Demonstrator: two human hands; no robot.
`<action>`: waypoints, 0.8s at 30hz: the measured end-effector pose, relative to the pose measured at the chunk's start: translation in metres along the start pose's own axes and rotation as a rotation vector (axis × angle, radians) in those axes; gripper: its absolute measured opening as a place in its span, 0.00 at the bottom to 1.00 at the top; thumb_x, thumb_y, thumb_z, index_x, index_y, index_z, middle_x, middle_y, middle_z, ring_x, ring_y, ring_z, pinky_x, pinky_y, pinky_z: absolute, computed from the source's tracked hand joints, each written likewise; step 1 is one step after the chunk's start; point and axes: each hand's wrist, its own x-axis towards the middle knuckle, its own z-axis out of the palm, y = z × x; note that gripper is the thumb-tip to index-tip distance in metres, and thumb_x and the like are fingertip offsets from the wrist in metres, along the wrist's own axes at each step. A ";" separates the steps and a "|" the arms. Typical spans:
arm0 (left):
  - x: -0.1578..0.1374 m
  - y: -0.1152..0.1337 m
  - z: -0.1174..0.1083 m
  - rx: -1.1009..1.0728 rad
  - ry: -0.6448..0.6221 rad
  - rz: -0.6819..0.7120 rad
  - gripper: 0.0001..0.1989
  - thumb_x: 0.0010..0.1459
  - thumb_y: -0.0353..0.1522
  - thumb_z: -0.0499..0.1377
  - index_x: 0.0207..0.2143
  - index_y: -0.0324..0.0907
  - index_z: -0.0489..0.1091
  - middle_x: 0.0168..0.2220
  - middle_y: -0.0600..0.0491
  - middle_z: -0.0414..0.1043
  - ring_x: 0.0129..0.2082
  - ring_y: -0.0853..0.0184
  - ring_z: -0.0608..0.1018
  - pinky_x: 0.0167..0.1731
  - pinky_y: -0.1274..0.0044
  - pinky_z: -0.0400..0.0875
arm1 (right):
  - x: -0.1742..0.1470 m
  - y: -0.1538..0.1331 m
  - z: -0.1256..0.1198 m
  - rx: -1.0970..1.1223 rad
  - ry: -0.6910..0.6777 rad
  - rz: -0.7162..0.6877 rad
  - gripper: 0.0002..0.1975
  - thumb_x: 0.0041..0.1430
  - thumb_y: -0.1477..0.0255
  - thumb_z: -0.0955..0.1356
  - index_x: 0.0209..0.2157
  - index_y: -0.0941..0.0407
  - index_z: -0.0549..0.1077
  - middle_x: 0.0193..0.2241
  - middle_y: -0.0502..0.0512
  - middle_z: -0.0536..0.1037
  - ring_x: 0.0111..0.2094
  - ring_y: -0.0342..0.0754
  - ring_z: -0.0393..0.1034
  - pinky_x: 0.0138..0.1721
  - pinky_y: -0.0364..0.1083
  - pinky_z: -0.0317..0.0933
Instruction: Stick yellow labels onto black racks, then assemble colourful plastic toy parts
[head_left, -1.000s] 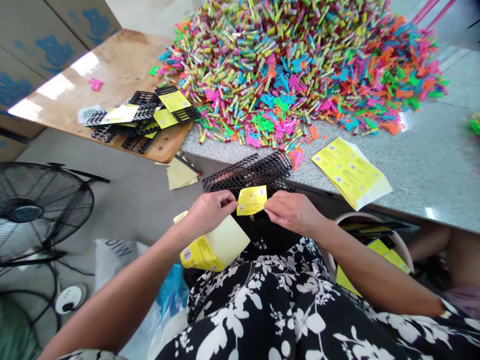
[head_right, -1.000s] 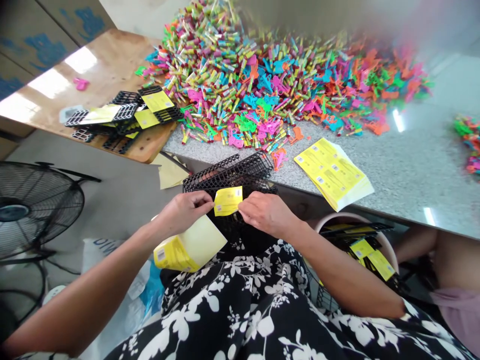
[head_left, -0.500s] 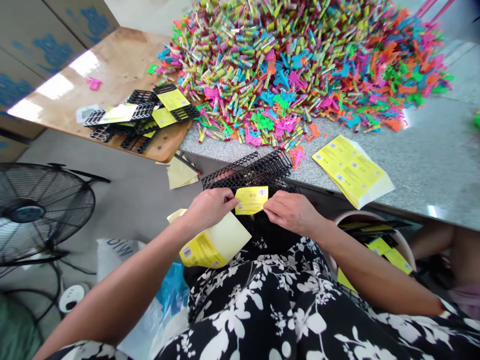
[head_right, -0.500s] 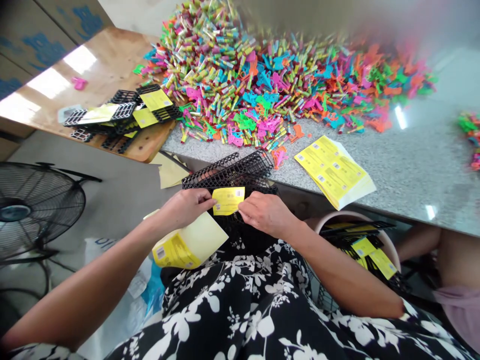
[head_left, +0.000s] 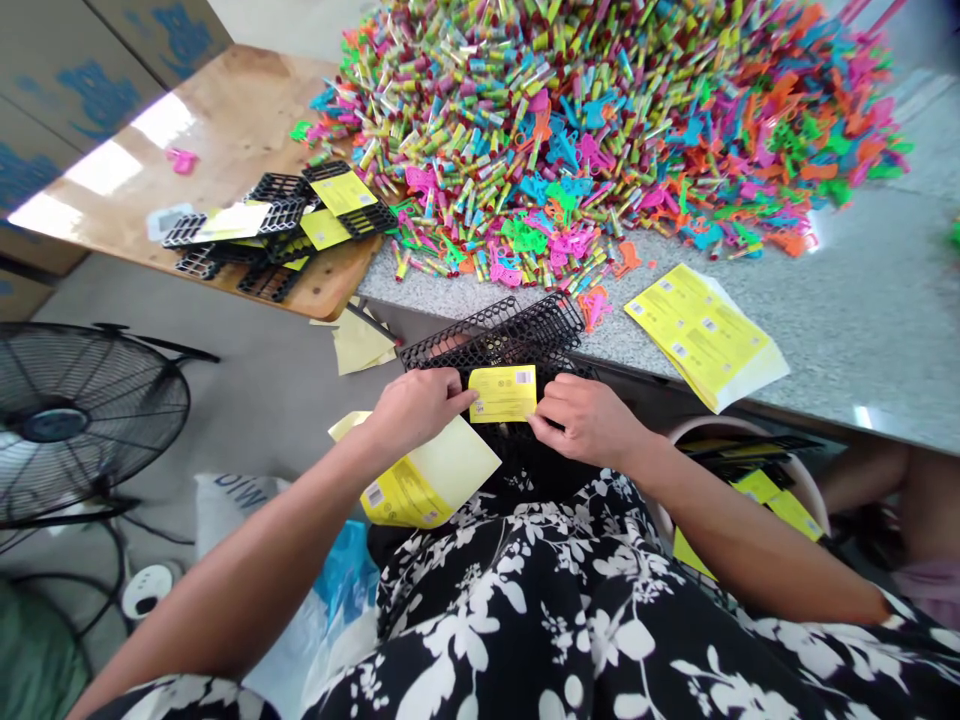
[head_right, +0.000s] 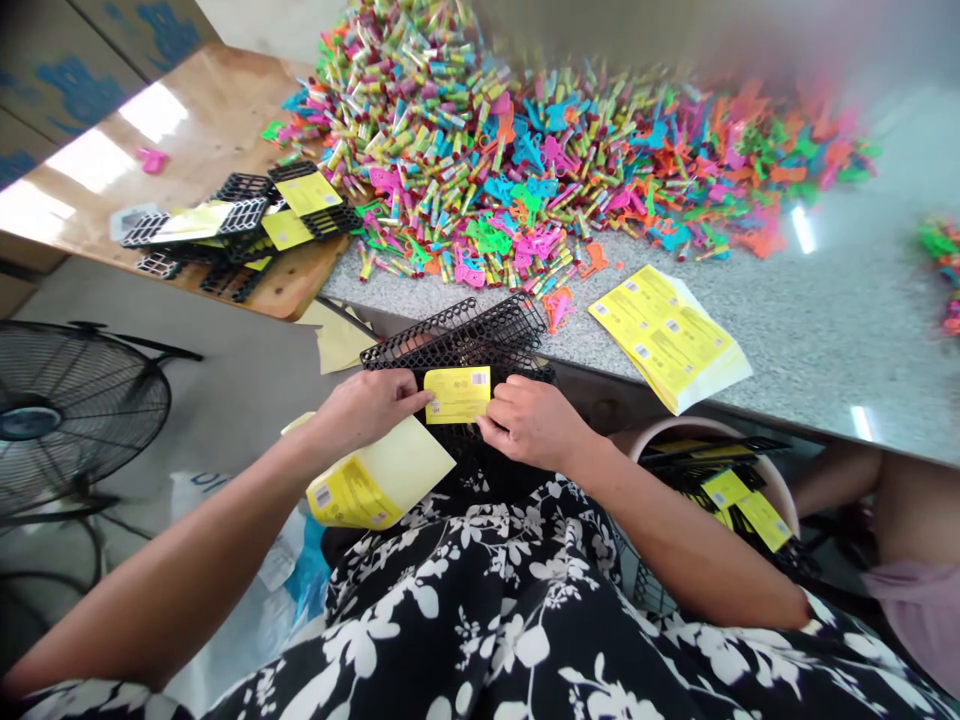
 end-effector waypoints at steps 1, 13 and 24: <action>-0.001 0.000 0.000 -0.005 0.003 -0.003 0.18 0.66 0.50 0.60 0.33 0.47 0.73 0.31 0.53 0.79 0.31 0.61 0.78 0.31 0.73 0.60 | 0.001 -0.002 0.001 -0.033 0.027 0.040 0.17 0.74 0.69 0.66 0.29 0.55 0.77 0.28 0.56 0.74 0.33 0.51 0.66 0.38 0.51 0.62; 0.006 0.003 -0.009 0.085 0.019 -0.117 0.31 0.71 0.54 0.47 0.34 0.43 0.79 0.36 0.40 0.83 0.41 0.50 0.84 0.39 0.69 0.71 | 0.001 -0.001 0.033 -0.111 -0.097 0.093 0.33 0.74 0.56 0.67 0.74 0.51 0.62 0.75 0.68 0.59 0.76 0.69 0.47 0.73 0.74 0.43; 0.004 -0.031 -0.008 -0.255 0.061 -0.034 0.26 0.68 0.52 0.53 0.26 0.44 0.70 0.24 0.53 0.70 0.25 0.64 0.72 0.27 0.74 0.59 | 0.003 0.005 0.022 -0.097 -0.055 -0.035 0.29 0.71 0.55 0.70 0.65 0.58 0.73 0.68 0.75 0.68 0.72 0.68 0.59 0.74 0.72 0.48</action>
